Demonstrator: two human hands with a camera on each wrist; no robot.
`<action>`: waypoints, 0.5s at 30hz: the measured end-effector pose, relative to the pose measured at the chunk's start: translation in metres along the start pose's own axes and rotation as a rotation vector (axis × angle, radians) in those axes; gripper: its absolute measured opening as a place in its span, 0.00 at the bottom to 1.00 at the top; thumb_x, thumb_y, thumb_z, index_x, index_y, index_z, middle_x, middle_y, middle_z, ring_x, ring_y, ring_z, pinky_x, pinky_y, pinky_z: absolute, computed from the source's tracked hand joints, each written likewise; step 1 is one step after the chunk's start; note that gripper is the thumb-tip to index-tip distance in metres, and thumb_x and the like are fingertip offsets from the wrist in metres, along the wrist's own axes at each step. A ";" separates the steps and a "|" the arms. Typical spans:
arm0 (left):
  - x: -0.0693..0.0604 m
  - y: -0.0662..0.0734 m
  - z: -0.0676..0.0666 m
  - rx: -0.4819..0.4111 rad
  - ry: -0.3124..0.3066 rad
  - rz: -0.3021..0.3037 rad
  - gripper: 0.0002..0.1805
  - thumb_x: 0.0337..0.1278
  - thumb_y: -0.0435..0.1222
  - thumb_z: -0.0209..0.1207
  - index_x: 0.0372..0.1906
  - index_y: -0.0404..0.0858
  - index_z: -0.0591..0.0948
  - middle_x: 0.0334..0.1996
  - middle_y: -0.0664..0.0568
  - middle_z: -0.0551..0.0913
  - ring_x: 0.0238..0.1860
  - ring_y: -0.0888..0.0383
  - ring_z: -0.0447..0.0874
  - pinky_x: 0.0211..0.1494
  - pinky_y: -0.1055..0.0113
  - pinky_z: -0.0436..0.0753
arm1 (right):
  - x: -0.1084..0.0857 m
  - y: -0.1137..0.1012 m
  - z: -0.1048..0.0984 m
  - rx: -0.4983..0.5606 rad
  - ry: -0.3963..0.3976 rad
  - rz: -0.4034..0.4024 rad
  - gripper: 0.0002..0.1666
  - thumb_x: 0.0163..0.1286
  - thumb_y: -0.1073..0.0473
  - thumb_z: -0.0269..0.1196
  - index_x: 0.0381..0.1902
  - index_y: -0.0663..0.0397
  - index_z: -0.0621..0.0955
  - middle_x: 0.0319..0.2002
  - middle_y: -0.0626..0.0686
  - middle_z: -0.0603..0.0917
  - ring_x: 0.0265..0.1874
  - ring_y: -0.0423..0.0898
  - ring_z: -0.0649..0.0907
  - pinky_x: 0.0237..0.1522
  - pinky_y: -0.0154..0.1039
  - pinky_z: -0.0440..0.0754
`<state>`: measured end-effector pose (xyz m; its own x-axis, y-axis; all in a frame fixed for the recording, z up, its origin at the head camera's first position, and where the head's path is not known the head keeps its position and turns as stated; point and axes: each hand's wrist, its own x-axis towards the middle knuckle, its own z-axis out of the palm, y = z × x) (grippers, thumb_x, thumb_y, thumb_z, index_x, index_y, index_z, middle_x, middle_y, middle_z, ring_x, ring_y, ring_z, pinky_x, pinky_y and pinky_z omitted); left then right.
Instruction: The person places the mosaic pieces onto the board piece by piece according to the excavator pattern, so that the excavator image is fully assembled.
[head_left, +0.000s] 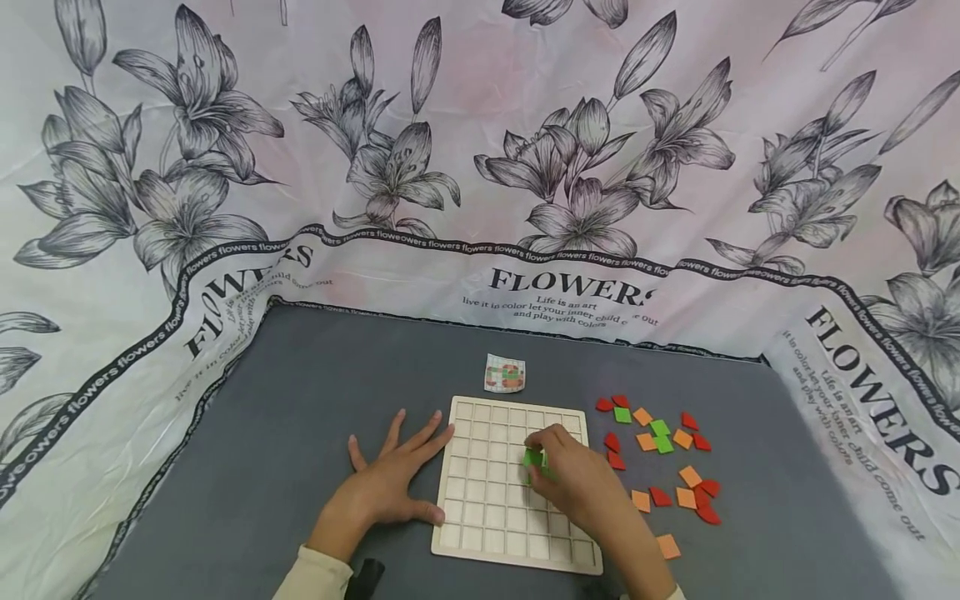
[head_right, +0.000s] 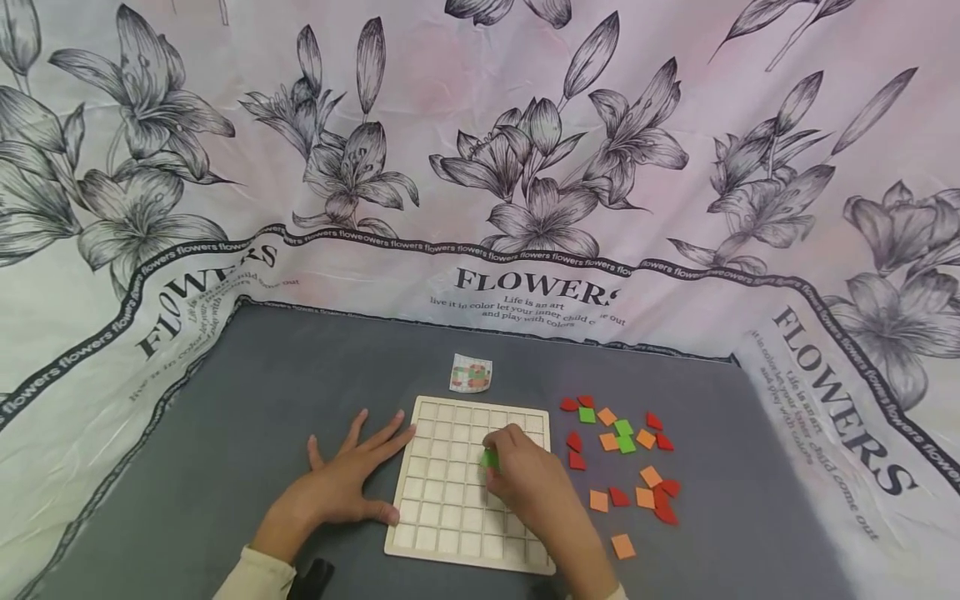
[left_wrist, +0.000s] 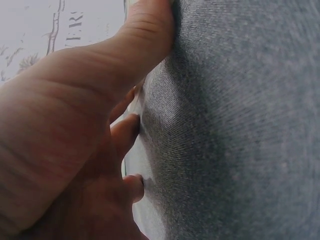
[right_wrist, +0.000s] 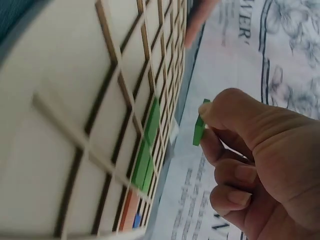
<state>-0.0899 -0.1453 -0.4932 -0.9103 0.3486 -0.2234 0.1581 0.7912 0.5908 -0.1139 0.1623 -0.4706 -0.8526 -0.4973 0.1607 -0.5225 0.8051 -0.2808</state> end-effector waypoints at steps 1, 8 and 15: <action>0.000 0.001 -0.001 0.003 -0.002 0.002 0.65 0.40 0.60 0.80 0.86 0.63 0.57 0.87 0.61 0.47 0.86 0.37 0.26 0.61 0.14 0.17 | 0.001 -0.002 0.002 -0.004 -0.020 -0.006 0.18 0.65 0.60 0.76 0.51 0.50 0.84 0.46 0.45 0.83 0.29 0.34 0.77 0.25 0.31 0.76; 0.003 0.004 0.002 0.017 -0.006 0.004 0.65 0.39 0.62 0.78 0.86 0.63 0.57 0.87 0.63 0.46 0.86 0.39 0.25 0.62 0.13 0.19 | 0.001 -0.010 0.010 -0.011 -0.106 -0.028 0.19 0.63 0.63 0.76 0.51 0.50 0.84 0.47 0.45 0.83 0.37 0.38 0.83 0.35 0.37 0.84; 0.001 0.002 -0.001 0.020 0.002 -0.012 0.65 0.39 0.60 0.79 0.86 0.63 0.57 0.87 0.64 0.46 0.86 0.40 0.25 0.62 0.13 0.19 | 0.006 -0.015 0.018 -0.026 -0.127 -0.033 0.17 0.65 0.60 0.77 0.49 0.49 0.85 0.46 0.45 0.83 0.37 0.38 0.83 0.38 0.38 0.86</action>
<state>-0.0904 -0.1437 -0.4914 -0.9128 0.3384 -0.2287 0.1551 0.8052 0.5724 -0.1110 0.1420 -0.4822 -0.8277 -0.5590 0.0483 -0.5516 0.7948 -0.2529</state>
